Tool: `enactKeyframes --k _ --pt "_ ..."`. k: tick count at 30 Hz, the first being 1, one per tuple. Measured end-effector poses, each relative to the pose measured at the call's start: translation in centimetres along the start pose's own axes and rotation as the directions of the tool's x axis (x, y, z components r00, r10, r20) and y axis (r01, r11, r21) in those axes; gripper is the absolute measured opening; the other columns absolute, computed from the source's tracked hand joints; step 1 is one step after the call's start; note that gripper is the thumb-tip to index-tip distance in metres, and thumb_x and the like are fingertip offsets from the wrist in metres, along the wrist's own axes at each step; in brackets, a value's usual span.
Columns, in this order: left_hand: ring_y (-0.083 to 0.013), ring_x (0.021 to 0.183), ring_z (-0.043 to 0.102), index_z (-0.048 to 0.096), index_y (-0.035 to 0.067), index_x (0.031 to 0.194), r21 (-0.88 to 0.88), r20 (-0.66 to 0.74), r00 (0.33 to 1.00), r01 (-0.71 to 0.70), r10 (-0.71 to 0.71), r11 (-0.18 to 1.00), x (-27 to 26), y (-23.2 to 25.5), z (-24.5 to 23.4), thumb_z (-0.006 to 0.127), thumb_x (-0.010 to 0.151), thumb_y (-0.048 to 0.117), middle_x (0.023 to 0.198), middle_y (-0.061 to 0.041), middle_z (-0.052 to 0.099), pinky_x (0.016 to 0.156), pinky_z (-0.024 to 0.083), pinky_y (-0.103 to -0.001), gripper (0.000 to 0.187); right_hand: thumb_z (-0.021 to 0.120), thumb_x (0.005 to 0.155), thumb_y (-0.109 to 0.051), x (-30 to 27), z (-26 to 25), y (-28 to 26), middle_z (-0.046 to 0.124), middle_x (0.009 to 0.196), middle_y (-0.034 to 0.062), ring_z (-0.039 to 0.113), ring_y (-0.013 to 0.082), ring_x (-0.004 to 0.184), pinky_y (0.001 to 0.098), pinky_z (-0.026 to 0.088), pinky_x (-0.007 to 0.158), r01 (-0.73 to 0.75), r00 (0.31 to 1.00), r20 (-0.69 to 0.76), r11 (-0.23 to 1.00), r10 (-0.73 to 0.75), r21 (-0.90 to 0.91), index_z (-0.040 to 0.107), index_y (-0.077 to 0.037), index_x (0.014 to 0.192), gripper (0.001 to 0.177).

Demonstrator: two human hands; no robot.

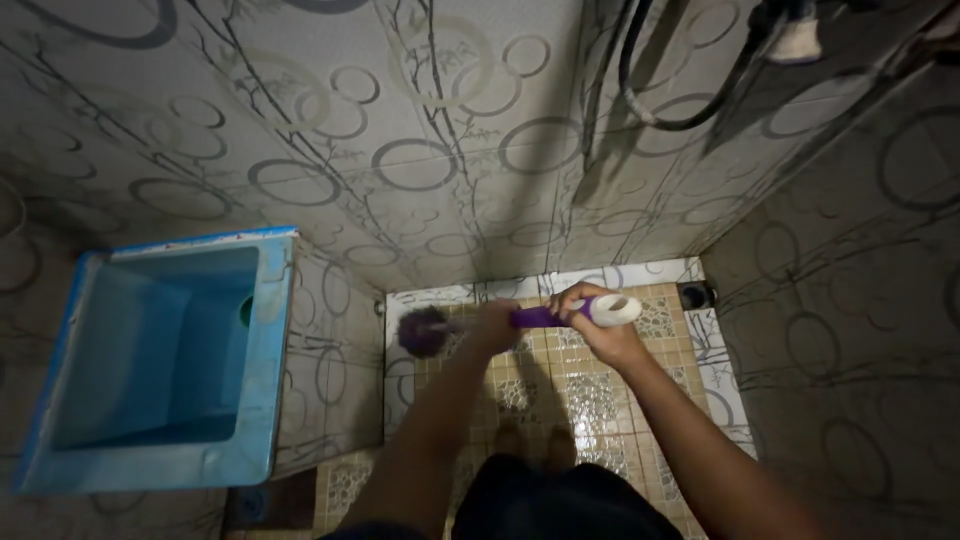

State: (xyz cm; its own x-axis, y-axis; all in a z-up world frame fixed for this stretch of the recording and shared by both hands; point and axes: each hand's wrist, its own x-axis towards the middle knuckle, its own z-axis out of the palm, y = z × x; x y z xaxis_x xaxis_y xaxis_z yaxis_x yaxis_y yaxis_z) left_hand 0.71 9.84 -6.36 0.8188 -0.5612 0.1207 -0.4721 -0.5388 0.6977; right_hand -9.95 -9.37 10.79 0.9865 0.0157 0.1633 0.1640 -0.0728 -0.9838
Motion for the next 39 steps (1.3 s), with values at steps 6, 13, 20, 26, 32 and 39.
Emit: enactKeyframes --k 6,13,20,26,32,39 --pt "-0.0368 0.082 0.068 0.074 0.011 0.087 0.009 -0.075 0.990 0.124 -0.123 0.992 -2.8 -3.5 3.2 0.082 0.074 0.018 0.084 -0.014 0.070 0.078 0.053 -0.049 0.017 0.062 0.090 0.001 -2.2 1.3 1.0 0.076 0.103 0.0120 0.072 0.0213 0.101 0.0363 0.058 0.095 -0.031 0.997 0.068 0.998 0.034 -0.047 0.063 -0.006 0.092 0.007" --pt "-0.0322 0.079 0.070 0.070 0.009 0.094 -0.025 -0.219 0.975 -0.040 0.034 0.999 1.9 2.4 4.3 0.080 0.083 0.024 0.084 -0.013 0.071 0.075 0.056 -0.045 0.021 0.062 0.089 -0.002 1.1 -3.3 -2.9 0.075 0.097 0.0099 0.073 0.0189 0.097 0.0340 0.061 0.091 0.004 1.000 0.012 0.991 -0.003 -0.134 0.065 -0.005 0.090 0.005" --pt "-0.0307 0.086 0.074 0.071 0.010 0.104 -0.361 -0.041 0.987 0.129 -0.155 0.923 6.9 11.9 2.6 0.076 0.087 0.033 0.093 -0.015 0.076 0.079 0.057 -0.040 0.028 0.071 0.080 -0.008 5.4 -4.9 -11.6 0.075 0.080 0.0056 0.075 0.0141 0.074 0.0286 0.062 0.068 -0.055 0.988 -0.153 0.903 -0.012 -0.427 0.069 -0.005 0.083 0.005" --pt "-0.0319 0.091 0.073 0.072 0.008 0.108 -0.282 0.106 0.992 0.090 -0.063 0.955 9.3 12.8 0.6 0.070 0.095 0.048 0.096 -0.016 0.076 0.082 0.055 -0.040 0.041 0.075 0.080 -0.006 7.2 -2.8 -13.4 0.073 0.076 0.0061 0.073 0.0133 0.071 0.0274 0.060 0.065 -0.003 0.981 -0.182 0.925 -0.071 -0.380 0.069 -0.004 0.082 0.007" --pt "-0.0310 0.089 0.073 0.074 0.009 0.110 -0.201 0.170 0.985 0.000 0.035 0.980 8.6 11.1 -3.0 0.065 0.096 0.042 0.095 -0.016 0.076 0.082 0.057 -0.039 0.037 0.075 0.081 -0.002 7.8 -0.4 -11.6 0.070 0.074 0.0051 0.069 0.0132 0.069 0.0277 0.055 0.063 0.155 0.975 -0.136 0.974 -0.178 -0.167 0.066 -0.003 0.080 0.009" --pt "-0.0254 0.084 0.076 0.075 0.011 0.106 -0.248 0.153 0.985 0.122 -0.085 0.961 5.2 5.9 -7.2 0.077 0.085 0.034 0.091 -0.013 0.077 0.079 0.058 -0.037 0.031 0.067 0.084 -0.002 9.0 1.9 -5.9 0.071 0.087 0.0096 0.071 0.0188 0.085 0.0318 0.059 0.077 0.147 0.988 -0.071 0.981 -0.139 0.124 0.063 -0.004 0.087 0.005"
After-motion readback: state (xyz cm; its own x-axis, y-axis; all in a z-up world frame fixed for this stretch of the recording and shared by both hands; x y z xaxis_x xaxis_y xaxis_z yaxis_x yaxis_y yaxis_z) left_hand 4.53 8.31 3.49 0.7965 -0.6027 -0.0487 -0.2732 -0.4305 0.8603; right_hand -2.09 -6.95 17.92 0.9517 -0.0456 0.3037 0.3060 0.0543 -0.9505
